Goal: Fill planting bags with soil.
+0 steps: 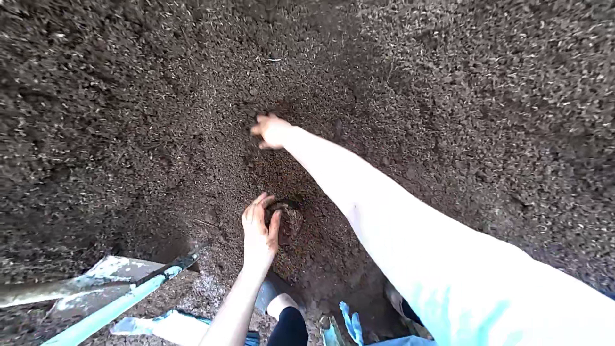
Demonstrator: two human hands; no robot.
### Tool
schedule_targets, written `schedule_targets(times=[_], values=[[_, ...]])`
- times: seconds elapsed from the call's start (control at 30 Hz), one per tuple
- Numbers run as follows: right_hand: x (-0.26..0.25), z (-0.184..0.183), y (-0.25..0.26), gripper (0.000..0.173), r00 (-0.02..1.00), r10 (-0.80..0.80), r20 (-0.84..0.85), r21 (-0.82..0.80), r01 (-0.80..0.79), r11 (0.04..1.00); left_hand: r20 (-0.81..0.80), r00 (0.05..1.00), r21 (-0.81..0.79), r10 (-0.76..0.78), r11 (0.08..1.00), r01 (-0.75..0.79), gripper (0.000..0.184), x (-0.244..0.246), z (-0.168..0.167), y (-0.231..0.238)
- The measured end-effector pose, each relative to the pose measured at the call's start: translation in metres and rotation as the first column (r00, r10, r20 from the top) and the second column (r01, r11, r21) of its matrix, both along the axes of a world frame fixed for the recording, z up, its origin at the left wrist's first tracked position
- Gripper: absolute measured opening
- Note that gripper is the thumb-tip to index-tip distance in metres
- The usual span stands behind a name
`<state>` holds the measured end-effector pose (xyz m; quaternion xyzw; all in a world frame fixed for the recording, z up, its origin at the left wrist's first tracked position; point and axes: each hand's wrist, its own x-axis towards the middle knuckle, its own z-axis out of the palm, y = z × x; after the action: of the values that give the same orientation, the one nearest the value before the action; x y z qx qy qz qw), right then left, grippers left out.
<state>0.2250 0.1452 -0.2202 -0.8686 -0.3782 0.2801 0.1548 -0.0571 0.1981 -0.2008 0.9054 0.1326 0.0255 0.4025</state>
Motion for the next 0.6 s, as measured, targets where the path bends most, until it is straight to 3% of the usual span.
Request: schedule_targets(times=[0.1, 0.2, 0.27, 0.37, 0.47, 0.53, 0.6], values=[[-0.041, -0.033, -0.016, 0.073, 0.987, 0.045, -0.157, -0.217, -0.079, 0.973, -0.052, 0.999, -0.017, -0.014, 1.0, 0.013, 0.018, 0.021, 0.005, 0.011], [-0.059, -0.055, -0.032, 0.071, 0.979, 0.082, -0.187, -0.224, -0.124, 0.967, 0.107, 0.991, -0.061, 0.078, 0.996, -0.072, 0.017, 0.015, 0.001, 0.012], [-0.063, -0.034, -0.04, 0.067, 0.971, 0.066, -0.229, -0.202, -0.114, 0.973, 0.098, 0.981, -0.145, 0.165, 0.978, -0.15, 0.025, 0.002, 0.009, 0.018], [-0.085, 0.034, -0.055, 0.059, 0.979, 0.075, -0.191, -0.138, -0.102, 0.985, -0.139, 0.962, -0.268, 0.234, 0.927, -0.264, 0.036, -0.026, 0.013, 0.025], [-0.131, 0.098, -0.063, 0.055, 0.985, 0.12, -0.124, -0.097, -0.132, 0.986, -0.382, 0.91, -0.316, 0.16, 0.903, -0.291, 0.045, -0.043, 0.018, 0.016], [-0.163, 0.113, -0.061, 0.054, 0.984, 0.137, -0.111, -0.17, -0.154, 0.973, -0.517, 0.852, -0.303, 0.078, 0.915, -0.268, 0.058, -0.04, 0.028, 0.011], [-0.185, 0.111, -0.058, 0.05, 0.982, 0.15, -0.113, -0.232, -0.173, 0.957, -0.591, 0.806, -0.271, 0.026, 0.935, -0.229, 0.058, -0.034, 0.036, 0.01]])
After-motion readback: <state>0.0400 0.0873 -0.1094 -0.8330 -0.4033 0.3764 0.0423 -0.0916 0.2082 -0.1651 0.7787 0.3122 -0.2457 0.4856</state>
